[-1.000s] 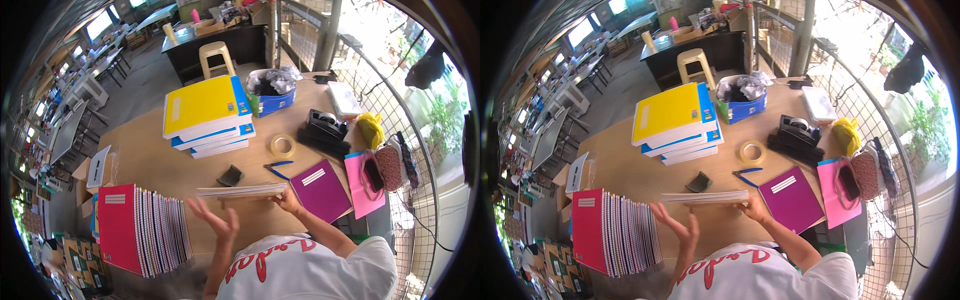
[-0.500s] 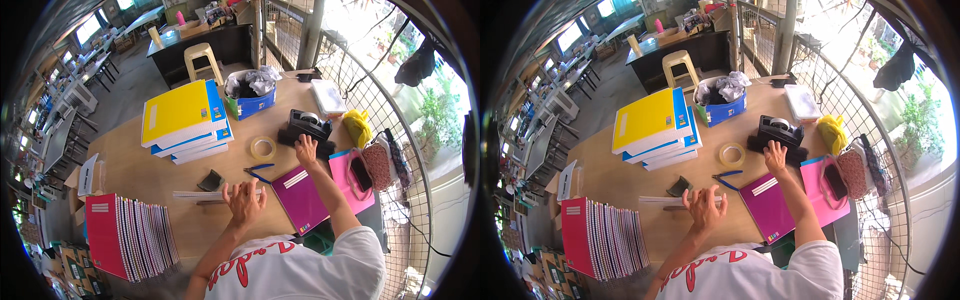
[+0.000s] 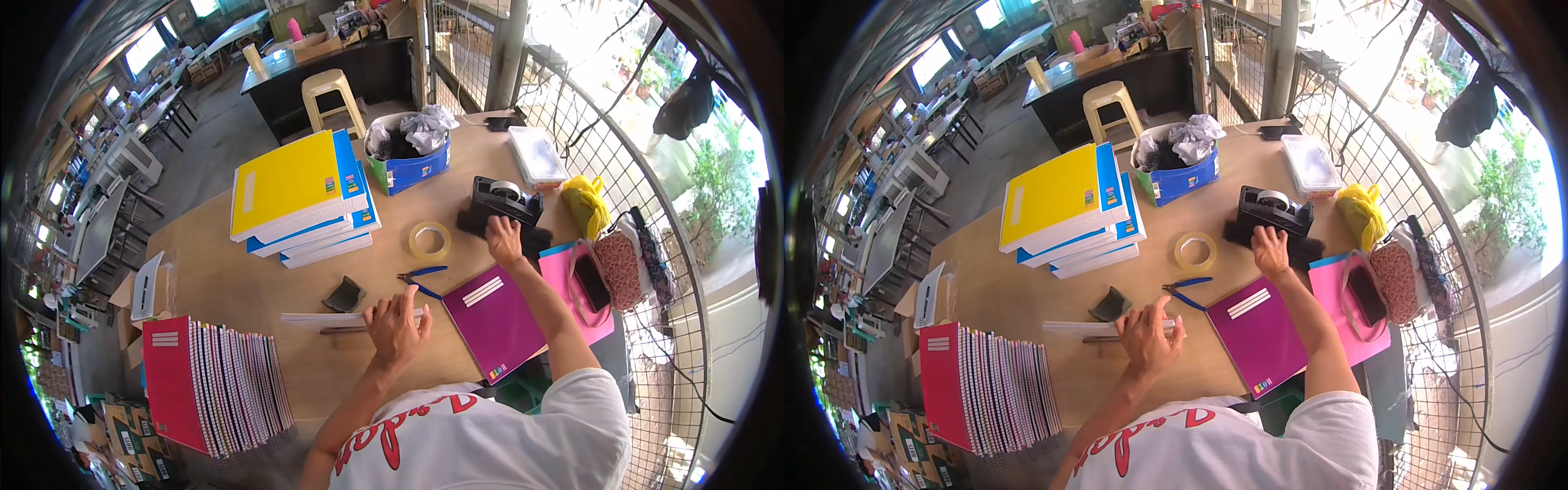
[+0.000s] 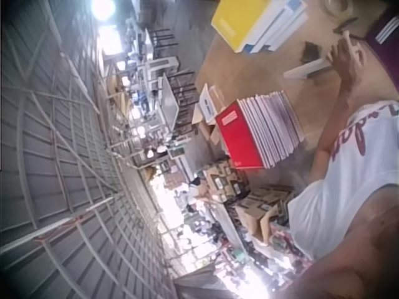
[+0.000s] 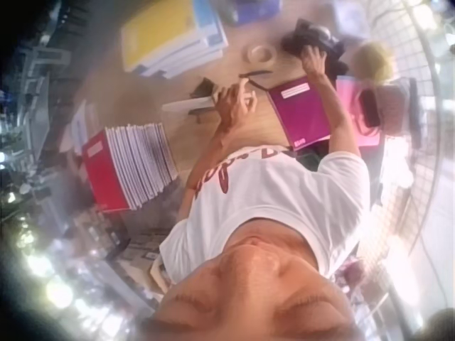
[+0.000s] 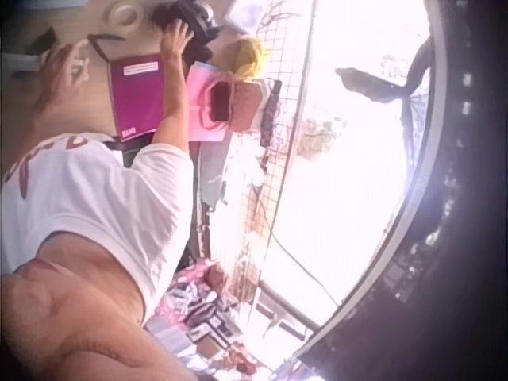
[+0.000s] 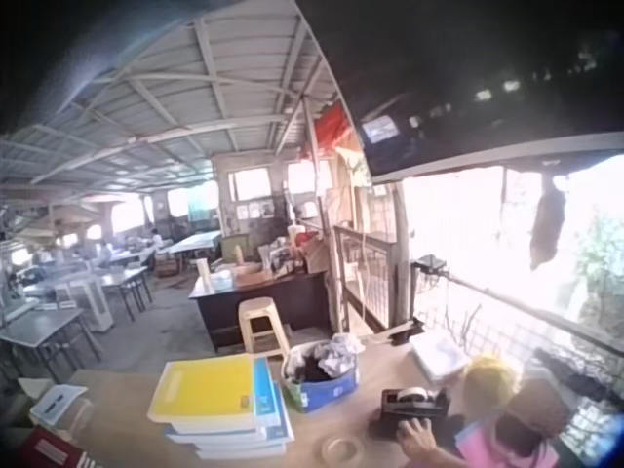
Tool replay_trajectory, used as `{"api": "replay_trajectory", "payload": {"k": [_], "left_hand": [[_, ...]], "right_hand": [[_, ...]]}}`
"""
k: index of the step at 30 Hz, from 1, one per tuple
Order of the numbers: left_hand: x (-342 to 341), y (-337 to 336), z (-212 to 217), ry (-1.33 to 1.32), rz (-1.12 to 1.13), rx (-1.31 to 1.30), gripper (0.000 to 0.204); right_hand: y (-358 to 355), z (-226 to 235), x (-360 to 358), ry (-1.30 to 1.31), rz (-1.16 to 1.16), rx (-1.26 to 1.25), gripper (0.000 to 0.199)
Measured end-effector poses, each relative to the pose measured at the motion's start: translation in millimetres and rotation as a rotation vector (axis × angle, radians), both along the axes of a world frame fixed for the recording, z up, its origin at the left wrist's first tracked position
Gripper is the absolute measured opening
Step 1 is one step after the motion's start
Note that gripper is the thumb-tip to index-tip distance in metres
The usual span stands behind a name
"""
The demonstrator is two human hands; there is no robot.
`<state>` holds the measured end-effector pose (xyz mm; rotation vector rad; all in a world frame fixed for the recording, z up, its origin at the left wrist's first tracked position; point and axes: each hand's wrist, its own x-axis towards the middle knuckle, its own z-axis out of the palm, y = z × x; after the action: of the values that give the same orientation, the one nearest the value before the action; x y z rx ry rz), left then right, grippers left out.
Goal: The person applies clear adhesive tape to the spines and covers of various notebooks using a tape dispenser and scissors, then organizes the finished notebooks into stacks on a wooden table.
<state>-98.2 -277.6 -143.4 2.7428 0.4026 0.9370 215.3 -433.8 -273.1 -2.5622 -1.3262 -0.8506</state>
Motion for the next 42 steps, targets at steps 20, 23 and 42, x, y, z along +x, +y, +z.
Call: {"api": "replay_trajectory", "payload": {"k": [20, 23, 42], "left_hand": [[-23.1, 20.4, 19.8, 0.071, -0.188, -0.236, 0.013], [-23.3, 19.4, 20.2, 0.065, -0.173, -0.226, 0.014], [-22.0, 21.7, 20.5, 0.064, -0.183, -0.240, 0.011]], "right_hand": [[20.2, 150.9, -153.3, 1.050, 0.690, 0.215, 0.036], [26.2, 149.5, -162.6, 1.016, 0.697, 0.303, 0.028], [29.3, 154.2, -165.1, 1.118, 0.849, 0.276, 0.022]]}}
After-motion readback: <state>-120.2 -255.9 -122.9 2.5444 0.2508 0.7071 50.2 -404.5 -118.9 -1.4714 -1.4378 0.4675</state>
